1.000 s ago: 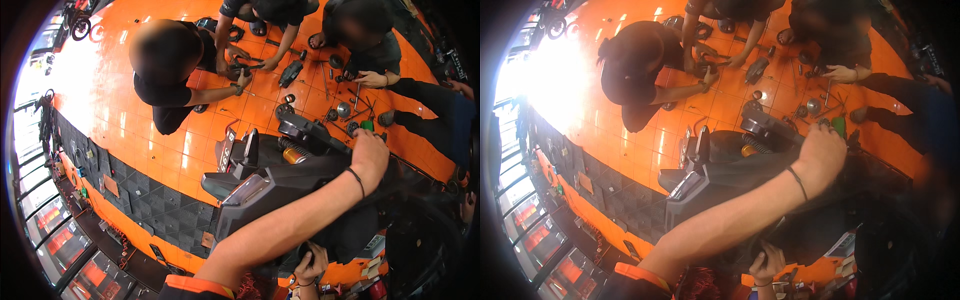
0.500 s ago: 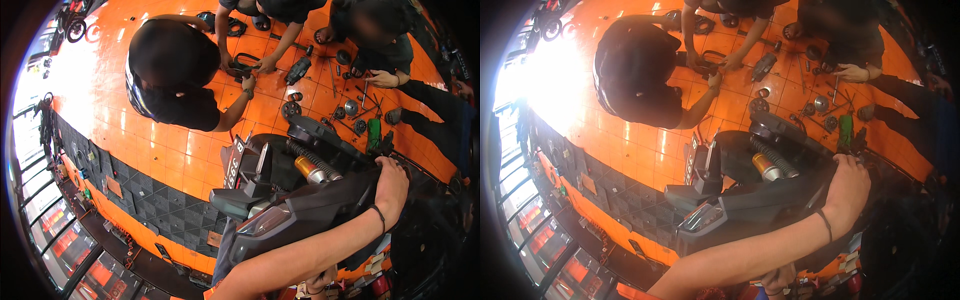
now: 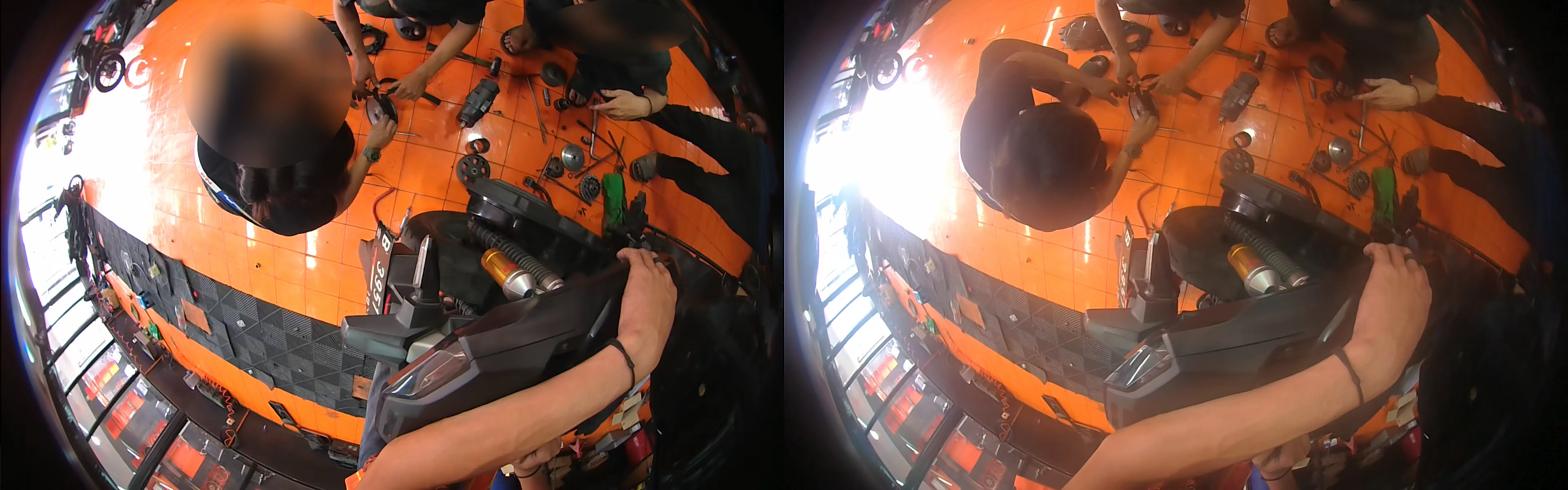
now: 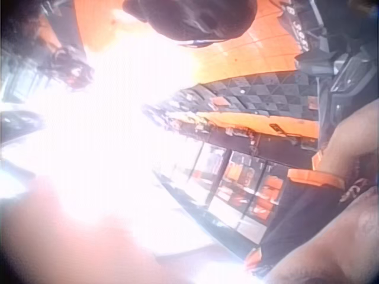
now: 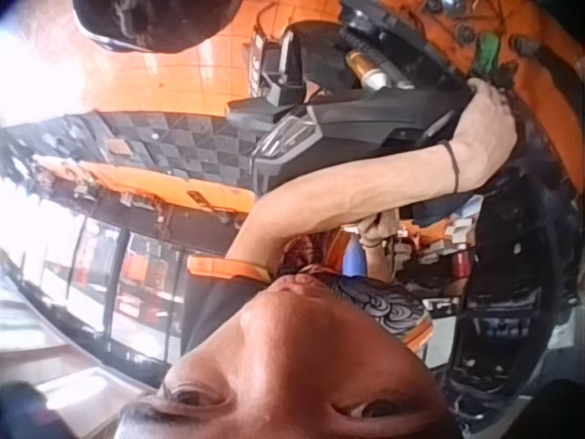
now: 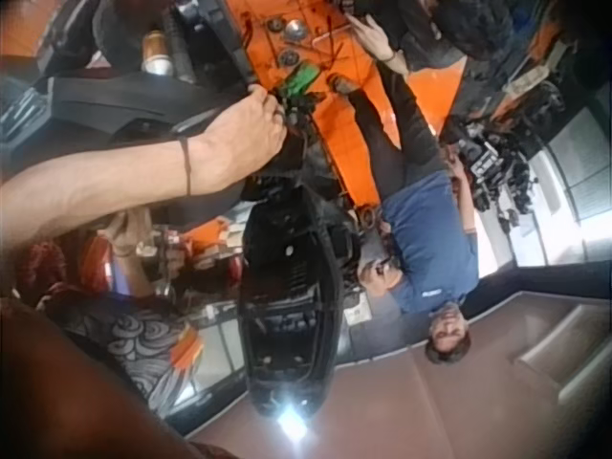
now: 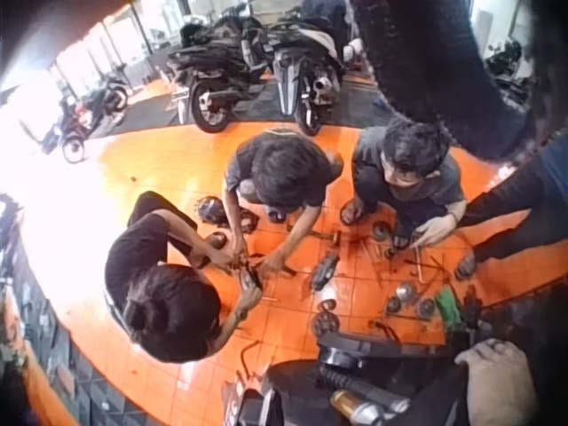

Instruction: The person uses a wrench to loosen and remove bolts from the engine area of a motorcycle. They then detach a component, likely a starter motor, and place it on the floor. The person walks across the garage to a group of coworkers and observes them working on another motorcycle.

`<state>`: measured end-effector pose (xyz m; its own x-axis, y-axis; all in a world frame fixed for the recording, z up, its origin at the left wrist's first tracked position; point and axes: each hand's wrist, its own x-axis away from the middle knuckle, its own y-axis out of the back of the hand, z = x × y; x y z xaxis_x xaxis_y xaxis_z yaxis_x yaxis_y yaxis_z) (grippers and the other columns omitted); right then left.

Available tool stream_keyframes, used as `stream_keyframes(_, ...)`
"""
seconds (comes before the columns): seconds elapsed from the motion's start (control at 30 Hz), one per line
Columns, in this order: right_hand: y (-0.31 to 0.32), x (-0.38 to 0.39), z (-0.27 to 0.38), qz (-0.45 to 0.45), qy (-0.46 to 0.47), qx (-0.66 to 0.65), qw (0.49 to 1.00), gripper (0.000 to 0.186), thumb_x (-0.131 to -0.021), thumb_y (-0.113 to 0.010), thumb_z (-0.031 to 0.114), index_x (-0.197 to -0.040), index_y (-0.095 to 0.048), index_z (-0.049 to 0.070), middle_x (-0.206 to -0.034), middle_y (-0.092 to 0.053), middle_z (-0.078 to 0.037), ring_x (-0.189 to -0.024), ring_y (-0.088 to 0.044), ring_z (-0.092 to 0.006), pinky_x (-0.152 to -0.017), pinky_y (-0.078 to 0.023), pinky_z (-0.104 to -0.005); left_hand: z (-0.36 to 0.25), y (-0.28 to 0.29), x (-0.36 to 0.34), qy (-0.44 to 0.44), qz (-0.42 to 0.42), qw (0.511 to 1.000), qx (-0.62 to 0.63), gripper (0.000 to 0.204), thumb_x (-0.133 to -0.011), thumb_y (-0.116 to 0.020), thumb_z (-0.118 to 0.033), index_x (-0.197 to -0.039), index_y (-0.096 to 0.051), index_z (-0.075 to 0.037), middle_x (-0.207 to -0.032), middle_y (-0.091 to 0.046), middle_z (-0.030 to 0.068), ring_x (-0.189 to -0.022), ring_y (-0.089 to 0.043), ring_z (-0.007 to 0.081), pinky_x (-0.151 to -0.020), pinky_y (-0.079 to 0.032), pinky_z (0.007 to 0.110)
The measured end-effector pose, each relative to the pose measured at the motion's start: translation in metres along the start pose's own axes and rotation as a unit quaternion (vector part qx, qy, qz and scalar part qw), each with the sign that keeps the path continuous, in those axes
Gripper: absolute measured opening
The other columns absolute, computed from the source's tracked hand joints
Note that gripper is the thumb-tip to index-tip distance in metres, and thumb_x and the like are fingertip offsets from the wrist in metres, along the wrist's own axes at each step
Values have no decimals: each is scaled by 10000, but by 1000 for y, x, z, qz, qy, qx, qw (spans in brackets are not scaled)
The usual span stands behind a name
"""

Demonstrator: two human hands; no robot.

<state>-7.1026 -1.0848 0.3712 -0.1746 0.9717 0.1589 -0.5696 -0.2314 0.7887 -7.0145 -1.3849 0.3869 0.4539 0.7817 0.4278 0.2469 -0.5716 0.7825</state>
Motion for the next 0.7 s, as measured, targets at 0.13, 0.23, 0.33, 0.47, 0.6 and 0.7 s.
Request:
stream_keyframes(0.13,2,-7,4,3,0,-16,1000,376,-913,-557,268,-1018,-724,-52,-1003,-742,-187,-881,-730,-342,-782,-582,-412,2,3,0,-6,19,1000,-8,399,-937,-571,-234,-1283,-622,-42,-1199,-635,106,-1160,-571,296,-985,-411,468)
stream_keyframes(0.23,0,-8,4,-17,-11,-30,999,372,-915,-564,279,-1002,-725,-46,-1000,-741,-187,-862,-729,-342,-761,-581,-405,-1,1,-3,-4,13,1000,-4,393,-952,-543,-235,-1287,-616,-43,-1225,-635,111,-1161,-574,290,-983,-414,466)
stream_keyframes(0.33,-4,-1,-2,0,44,38,998,417,-939,-571,345,-1003,-709,-43,-956,-736,-179,-818,-724,-336,-704,-577,-395,-1,-2,-6,11,-8,1000,10,386,-962,-525,-244,-1278,-618,-44,-1233,-643,113,-1150,-583,283,-979,-417,459)
stream_keyframes(0.47,2,-28,9,4,84,78,993,549,-974,-542,487,-1029,-680,-41,-934,-726,-177,-786,-720,-339,-653,-572,-385,1,-4,-7,11,-26,999,21,364,-939,-548,-231,-1232,-637,-34,-1160,-671,108,-1099,-603,268,-959,-427,431)
stream_keyframes(0.6,-1,-22,5,-10,81,82,993,506,-970,-567,451,-1033,-688,-36,-944,-728,-181,-793,-724,-347,-665,-579,-384,0,-10,-7,3,-50,998,26,325,-913,-582,-206,-1174,-667,-32,-1107,-676,106,-1075,-606,259,-946,-429,413)
stream_keyframes(0.7,-1,-19,4,-12,58,65,996,475,-962,-587,416,-1031,-692,-41,-952,-730,-184,-799,-728,-350,-671,-582,-385,0,-10,-6,-2,-57,998,10,290,-907,-586,-204,-1123,-693,-42,-1067,-678,101,-1045,-610,246,-935,-432,399)
